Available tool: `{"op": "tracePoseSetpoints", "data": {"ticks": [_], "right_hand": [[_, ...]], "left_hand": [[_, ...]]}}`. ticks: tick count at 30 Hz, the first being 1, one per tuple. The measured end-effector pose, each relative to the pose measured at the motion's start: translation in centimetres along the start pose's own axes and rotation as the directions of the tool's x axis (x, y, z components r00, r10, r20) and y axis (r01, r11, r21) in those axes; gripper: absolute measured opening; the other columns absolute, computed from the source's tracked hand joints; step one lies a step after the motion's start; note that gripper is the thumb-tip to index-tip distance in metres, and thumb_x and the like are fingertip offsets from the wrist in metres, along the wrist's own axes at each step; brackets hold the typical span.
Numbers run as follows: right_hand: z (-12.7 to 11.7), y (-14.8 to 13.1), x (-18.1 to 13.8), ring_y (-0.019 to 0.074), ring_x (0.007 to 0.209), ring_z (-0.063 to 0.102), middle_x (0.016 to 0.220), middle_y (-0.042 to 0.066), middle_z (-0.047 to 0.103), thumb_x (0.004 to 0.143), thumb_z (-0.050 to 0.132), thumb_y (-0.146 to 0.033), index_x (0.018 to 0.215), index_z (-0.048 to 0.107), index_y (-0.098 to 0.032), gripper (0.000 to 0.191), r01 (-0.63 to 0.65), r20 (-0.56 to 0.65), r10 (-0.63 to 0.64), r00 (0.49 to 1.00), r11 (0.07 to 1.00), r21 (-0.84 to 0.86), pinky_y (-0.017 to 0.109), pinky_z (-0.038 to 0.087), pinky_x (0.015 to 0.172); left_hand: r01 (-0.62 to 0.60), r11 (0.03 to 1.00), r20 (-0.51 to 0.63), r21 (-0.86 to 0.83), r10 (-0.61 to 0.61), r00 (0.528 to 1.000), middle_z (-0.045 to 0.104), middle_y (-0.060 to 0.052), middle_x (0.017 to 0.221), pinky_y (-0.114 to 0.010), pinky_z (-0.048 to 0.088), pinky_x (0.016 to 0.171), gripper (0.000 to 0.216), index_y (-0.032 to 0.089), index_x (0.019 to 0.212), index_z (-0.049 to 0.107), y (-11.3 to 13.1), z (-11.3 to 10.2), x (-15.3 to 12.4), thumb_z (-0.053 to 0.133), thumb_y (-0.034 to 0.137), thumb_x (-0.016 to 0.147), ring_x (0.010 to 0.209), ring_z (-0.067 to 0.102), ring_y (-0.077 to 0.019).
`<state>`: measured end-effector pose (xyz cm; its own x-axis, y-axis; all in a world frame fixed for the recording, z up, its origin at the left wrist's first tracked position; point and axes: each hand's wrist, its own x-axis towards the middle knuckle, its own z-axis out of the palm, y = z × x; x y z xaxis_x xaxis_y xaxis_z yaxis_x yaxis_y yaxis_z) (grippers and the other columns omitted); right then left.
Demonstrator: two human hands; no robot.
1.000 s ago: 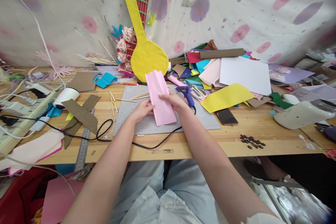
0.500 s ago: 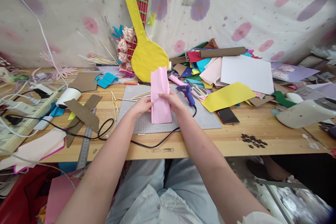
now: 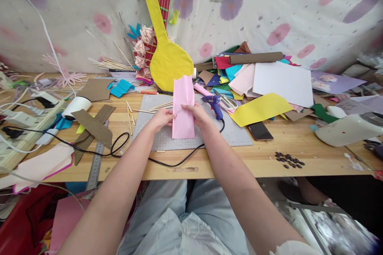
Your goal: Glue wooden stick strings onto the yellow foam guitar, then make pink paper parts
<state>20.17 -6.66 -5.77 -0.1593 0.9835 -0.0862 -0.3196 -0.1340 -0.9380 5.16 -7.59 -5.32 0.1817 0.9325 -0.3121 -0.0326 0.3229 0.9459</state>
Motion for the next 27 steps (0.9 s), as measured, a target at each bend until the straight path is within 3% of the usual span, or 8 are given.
{"op": "tracePoseSetpoints", "data": {"ticks": [6, 10, 14, 17, 22, 27], "right_hand": [[0.4, 0.1, 0.0, 0.0183, 0.068, 0.061, 0.077, 0.005, 0.065, 0.058, 0.065, -0.020, 0.084, 0.056, -0.015, 0.028, -0.018, -0.016, 0.018, 1.000, 1.000, 0.008, 0.033, 0.052, 0.067], [0.7, 0.1, 0.0, 0.0178, 0.068, 0.061, 0.078, 0.005, 0.065, 0.059, 0.066, -0.020, 0.081, 0.058, -0.014, 0.024, -0.061, -0.071, 0.059, 0.996, 0.998, -0.019, 0.033, 0.051, 0.069], [0.4, 0.2, -0.1, 0.0183, 0.071, 0.062, 0.082, 0.007, 0.066, 0.062, 0.067, -0.026, 0.085, 0.059, -0.014, 0.027, -0.105, 0.013, 0.105, 0.994, 0.994, -0.008, 0.032, 0.051, 0.068], [0.0, 0.3, -0.3, 0.0167, 0.073, 0.062, 0.084, 0.005, 0.066, 0.064, 0.066, -0.035, 0.088, 0.059, -0.016, 0.032, -0.101, 0.104, 0.103, 0.989, 0.995, -0.025, 0.029, 0.051, 0.066], [0.5, 1.1, -0.8, 0.0144, 0.071, 0.061, 0.081, 0.003, 0.064, 0.057, 0.071, -0.032, 0.089, 0.057, -0.016, 0.038, -0.089, 0.180, 0.117, 0.977, 0.983, -0.159, 0.027, 0.052, 0.062], [1.9, 3.0, -0.5, 0.0103, 0.057, 0.056, 0.068, -0.001, 0.059, 0.048, 0.074, -0.023, 0.086, 0.053, -0.016, 0.044, 0.048, 0.100, -0.011, 0.995, 0.926, -0.374, 0.022, 0.049, 0.050]], "left_hand": [[-0.012, 1.000, -0.047, -0.002, 0.012, 0.999, 0.061, -0.005, 0.054, -0.024, 0.048, 0.046, 0.011, 0.011, 0.061, 0.056, -0.2, -0.2, -0.2, 0.067, 0.010, 0.062, 0.046, 0.058, -0.0140], [0.011, 0.999, -0.047, -0.045, -0.013, 0.999, 0.060, -0.005, 0.053, -0.027, 0.049, 0.049, 0.013, 0.011, 0.061, 0.055, -0.5, -0.3, -0.2, 0.068, 0.010, 0.060, 0.044, 0.057, -0.0134], [0.026, 0.998, -0.100, -0.054, -0.032, 0.995, 0.061, -0.005, 0.057, -0.030, 0.050, 0.054, 0.011, 0.011, 0.062, 0.055, -0.9, -0.6, -0.2, 0.066, 0.012, 0.063, 0.048, 0.058, -0.0142], [-0.100, 0.985, -0.245, -0.139, 0.063, 0.968, 0.061, -0.003, 0.060, -0.029, 0.050, 0.057, 0.008, 0.012, 0.066, 0.054, -1.2, -1.0, 0.0, 0.062, 0.013, 0.066, 0.052, 0.059, -0.0127], [-0.338, 0.897, -0.502, -0.286, 0.160, 0.850, 0.058, 0.002, 0.058, -0.026, 0.050, 0.060, 0.013, 0.015, 0.067, 0.046, -1.5, -2.0, 0.3, 0.058, 0.015, 0.069, 0.053, 0.057, -0.0086], [-0.413, 0.838, -0.541, -0.356, 0.176, 0.823, 0.059, 0.002, 0.064, -0.026, 0.049, 0.066, 0.018, 0.016, 0.068, 0.045, -1.5, -2.5, 0.1, 0.062, 0.019, 0.067, 0.058, 0.059, -0.0085]]}}
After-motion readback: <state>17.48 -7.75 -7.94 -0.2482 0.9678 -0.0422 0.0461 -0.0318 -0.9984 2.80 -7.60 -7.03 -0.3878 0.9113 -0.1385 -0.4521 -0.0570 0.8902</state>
